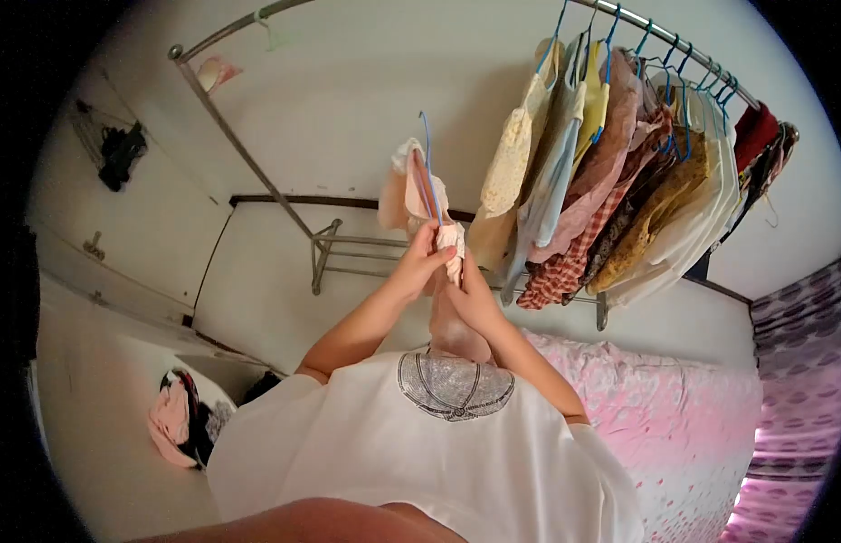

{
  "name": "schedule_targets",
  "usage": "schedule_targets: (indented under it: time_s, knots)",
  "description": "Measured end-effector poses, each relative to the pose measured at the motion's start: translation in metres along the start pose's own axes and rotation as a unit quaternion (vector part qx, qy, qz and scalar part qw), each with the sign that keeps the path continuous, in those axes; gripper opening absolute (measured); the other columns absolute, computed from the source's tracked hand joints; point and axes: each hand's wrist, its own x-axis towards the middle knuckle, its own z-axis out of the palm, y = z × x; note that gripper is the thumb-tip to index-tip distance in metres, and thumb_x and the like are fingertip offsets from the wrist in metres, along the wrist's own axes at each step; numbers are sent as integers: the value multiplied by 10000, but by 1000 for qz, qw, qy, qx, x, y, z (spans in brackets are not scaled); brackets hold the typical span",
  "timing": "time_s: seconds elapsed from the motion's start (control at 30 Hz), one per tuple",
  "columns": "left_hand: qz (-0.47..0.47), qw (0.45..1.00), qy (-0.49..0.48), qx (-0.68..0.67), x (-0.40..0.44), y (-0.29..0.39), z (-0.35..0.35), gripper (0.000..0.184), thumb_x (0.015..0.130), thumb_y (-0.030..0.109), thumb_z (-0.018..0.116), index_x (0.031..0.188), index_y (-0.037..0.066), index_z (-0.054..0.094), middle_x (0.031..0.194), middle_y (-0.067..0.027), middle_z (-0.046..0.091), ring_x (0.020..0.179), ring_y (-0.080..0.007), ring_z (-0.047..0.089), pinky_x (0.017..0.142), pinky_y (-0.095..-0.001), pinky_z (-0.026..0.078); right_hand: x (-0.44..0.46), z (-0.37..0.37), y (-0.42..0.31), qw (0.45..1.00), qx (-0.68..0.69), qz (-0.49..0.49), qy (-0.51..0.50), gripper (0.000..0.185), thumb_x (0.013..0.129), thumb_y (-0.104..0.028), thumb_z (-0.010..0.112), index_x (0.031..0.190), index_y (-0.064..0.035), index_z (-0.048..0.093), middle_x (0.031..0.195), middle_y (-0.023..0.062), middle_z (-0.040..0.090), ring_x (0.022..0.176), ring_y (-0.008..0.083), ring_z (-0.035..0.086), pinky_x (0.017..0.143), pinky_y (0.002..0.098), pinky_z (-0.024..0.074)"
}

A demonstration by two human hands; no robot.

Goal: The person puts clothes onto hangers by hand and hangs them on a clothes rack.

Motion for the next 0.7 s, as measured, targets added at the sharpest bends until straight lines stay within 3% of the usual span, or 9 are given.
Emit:
schedule_targets:
  time_s: [0.03,0.27,0.37,0.47,0.53,0.7]
  knots:
    - [0,1000,-11,-4,13,4,0,383,803,16,556,1137,26,369,1045,-45,467,996,-121,450,869,-270,370,8,-1,10,998,-15,-39,55,546,751,35,405,1281,22,273,1200,175,420,1119,248,428,942,312,322]
    - [99,993,-61,38,97,49,4,435,783,9,583,1158,-9,362,1036,-68,475,962,-130,476,836,-265,399,78,-29,-9,981,-116,-19,153,323,764,16,402,1082,47,439,940,173,531,896,237,521,792,286,397]
    - [174,979,-83,61,142,66,5,440,783,55,605,1155,-35,389,1028,-93,495,933,-142,487,809,-271,416,113,-35,-41,963,-90,-124,222,253,769,16,399,1012,41,466,880,147,527,831,198,507,759,281,401]
    - [227,965,-103,88,170,101,13,457,799,85,597,1187,-48,396,1065,-103,503,972,-152,492,825,-271,419,144,-43,-67,958,-33,-142,248,209,774,13,404,969,32,478,855,124,529,811,150,490,737,267,398]
    - [267,950,-116,113,194,114,16,473,808,77,589,1217,-40,381,1096,-86,500,1006,-146,483,853,-268,410,166,-53,-76,944,-64,-170,275,199,777,11,409,961,32,482,850,105,533,808,127,478,725,257,395]
    - [232,958,-168,-9,225,156,31,457,809,54,571,1220,-37,395,1063,-91,511,962,-144,508,822,-258,434,215,-77,-96,928,-42,-208,306,148,809,-16,425,931,35,492,831,66,540,776,95,468,687,237,389]
